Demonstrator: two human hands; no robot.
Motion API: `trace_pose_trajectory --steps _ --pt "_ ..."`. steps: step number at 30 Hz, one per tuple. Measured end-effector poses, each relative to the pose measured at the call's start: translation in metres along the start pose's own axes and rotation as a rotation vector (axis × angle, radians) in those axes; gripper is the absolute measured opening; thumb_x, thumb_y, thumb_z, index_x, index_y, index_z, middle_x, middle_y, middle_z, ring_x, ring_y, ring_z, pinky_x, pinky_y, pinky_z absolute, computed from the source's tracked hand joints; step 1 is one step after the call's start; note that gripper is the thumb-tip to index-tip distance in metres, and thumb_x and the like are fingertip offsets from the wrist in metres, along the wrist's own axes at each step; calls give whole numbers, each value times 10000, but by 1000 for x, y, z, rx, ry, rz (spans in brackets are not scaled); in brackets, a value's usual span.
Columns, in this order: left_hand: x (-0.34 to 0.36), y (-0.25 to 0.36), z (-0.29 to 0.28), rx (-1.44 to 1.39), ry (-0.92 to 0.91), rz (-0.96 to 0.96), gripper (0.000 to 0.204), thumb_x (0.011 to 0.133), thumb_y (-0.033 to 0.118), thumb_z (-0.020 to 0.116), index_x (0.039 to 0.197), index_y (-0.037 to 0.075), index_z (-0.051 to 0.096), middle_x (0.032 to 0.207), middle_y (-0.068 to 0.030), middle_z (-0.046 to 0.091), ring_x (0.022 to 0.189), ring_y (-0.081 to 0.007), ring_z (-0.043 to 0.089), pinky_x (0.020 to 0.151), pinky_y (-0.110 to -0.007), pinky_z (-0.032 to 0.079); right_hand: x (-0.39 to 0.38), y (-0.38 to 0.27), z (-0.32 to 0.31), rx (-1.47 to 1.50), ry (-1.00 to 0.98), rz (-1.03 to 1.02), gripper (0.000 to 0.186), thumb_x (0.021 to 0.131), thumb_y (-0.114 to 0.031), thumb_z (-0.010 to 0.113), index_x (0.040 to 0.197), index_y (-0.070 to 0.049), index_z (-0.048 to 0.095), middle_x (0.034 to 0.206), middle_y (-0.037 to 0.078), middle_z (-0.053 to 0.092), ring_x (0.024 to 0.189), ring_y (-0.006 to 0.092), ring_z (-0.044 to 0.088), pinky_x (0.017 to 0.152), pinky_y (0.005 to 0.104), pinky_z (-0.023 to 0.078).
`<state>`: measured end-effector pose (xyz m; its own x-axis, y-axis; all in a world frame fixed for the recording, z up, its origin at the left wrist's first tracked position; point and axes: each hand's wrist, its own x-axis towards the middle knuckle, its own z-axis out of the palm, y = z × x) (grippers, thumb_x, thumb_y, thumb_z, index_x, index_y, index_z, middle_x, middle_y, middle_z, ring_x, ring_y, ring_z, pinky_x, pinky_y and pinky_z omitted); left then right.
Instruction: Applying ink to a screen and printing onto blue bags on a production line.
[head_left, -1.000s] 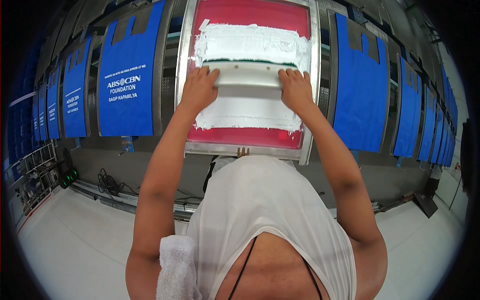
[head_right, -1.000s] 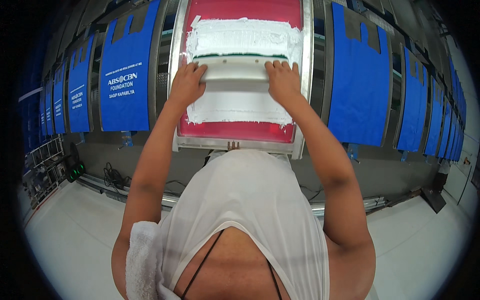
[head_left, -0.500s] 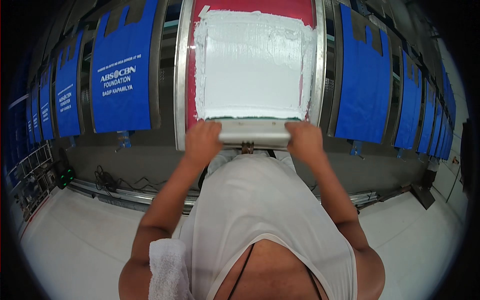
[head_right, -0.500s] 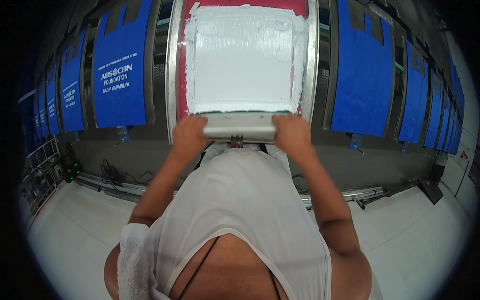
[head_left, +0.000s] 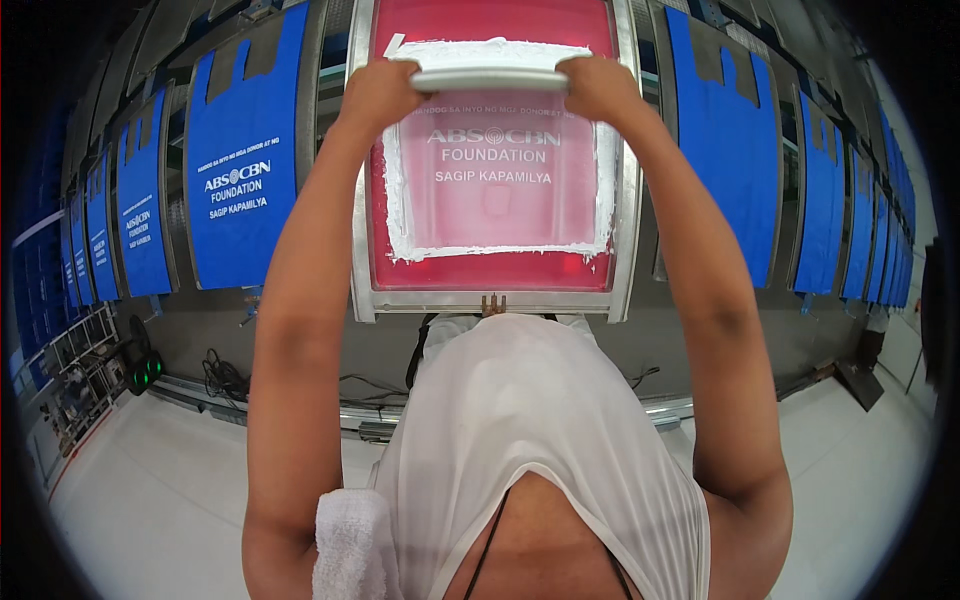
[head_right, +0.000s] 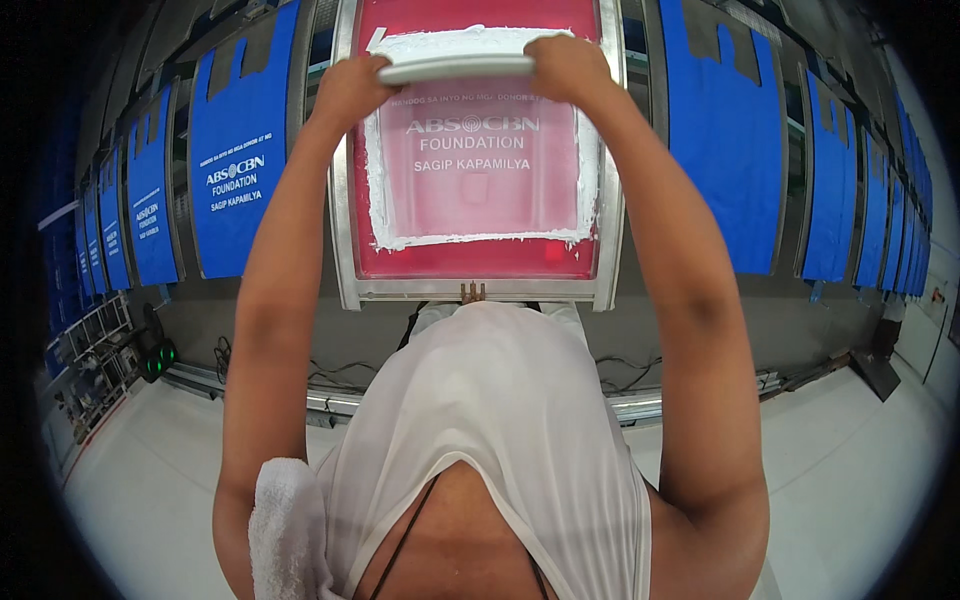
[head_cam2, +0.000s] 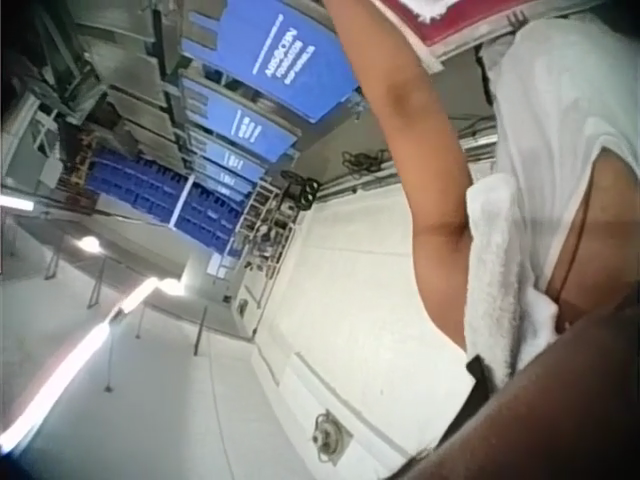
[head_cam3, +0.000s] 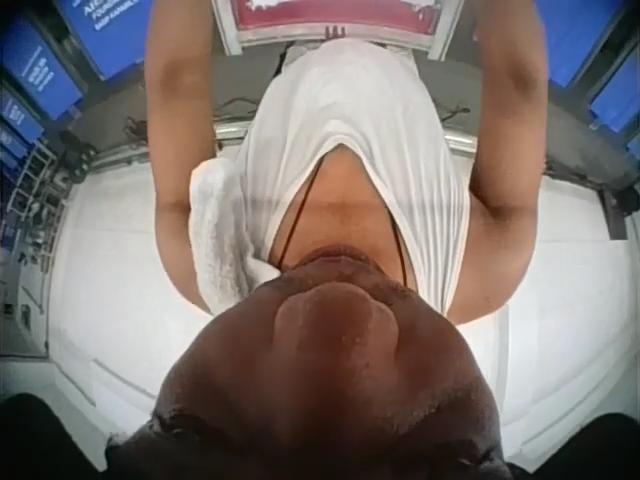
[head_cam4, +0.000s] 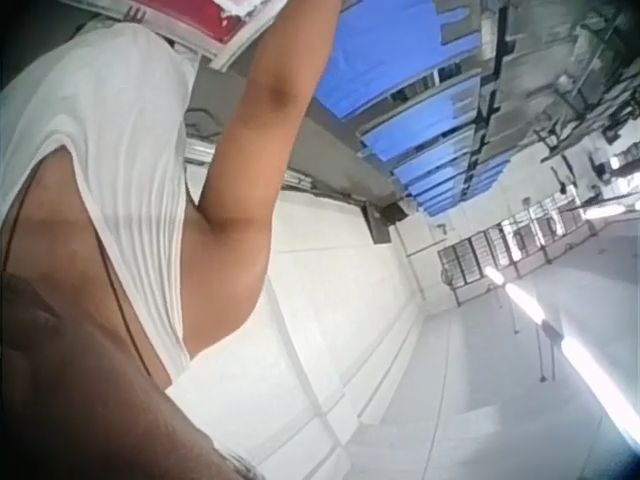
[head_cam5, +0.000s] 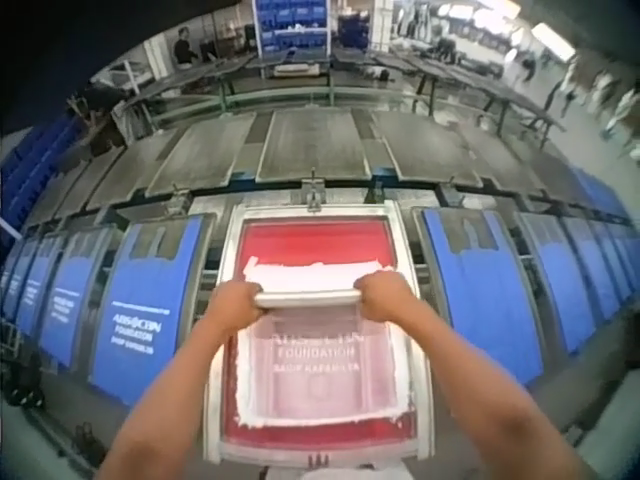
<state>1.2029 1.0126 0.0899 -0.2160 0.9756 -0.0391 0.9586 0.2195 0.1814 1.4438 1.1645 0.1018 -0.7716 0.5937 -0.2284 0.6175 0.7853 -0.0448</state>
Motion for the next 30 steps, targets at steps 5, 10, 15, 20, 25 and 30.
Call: trace_pose_trajectory --steps 5,10,15,20,25,30 --pt "-165 65 -13 -156 -298 -100 271 675 105 675 945 106 651 816 -130 637 777 -311 617 675 -415 510 -167 -59 10 168 -294 65 394 638 -82 607 1022 -159 653 814 105 655 808 286 633 709 449 487" --pt "-215 71 48 -212 55 45 392 546 40 693 929 85 619 852 -81 623 788 -269 590 707 -374 495 -205 -68 67 255 10 -14 318 613 -20 611 919 -107 603 847 99 631 792 283 615 666 416 490" --pt "-58 21 31 -47 -103 -116 379 621 201 733 993 173 665 800 -148 639 767 -328 641 667 -418 525 -62 -22 44 82 7 93 255 701 -162 615 952 -175 658 827 78 661 836 259 638 685 416 507" --pt "23 -4 0 -32 -42 31 357 714 394 694 969 145 674 807 -144 665 766 -330 644 698 -424 512 10 11 6 6 36 11 369 667 -153 593 1031 -177 650 910 97 670 864 288 640 719 422 518" --pt "-116 36 -11 -143 -442 -129 370 721 261 702 1066 139 651 916 -124 656 848 -287 636 770 -412 487 -130 -49 2 124 -231 96 414 680 -108 549 1079 -176 636 834 112 667 779 291 649 676 455 487" --pt "-234 74 39 -275 75 88 363 532 -5 644 885 61 595 855 -85 617 767 -279 579 692 -373 484 -227 -81 61 311 8 -24 374 620 -21 594 973 -137 636 819 108 643 799 286 621 694 413 481"
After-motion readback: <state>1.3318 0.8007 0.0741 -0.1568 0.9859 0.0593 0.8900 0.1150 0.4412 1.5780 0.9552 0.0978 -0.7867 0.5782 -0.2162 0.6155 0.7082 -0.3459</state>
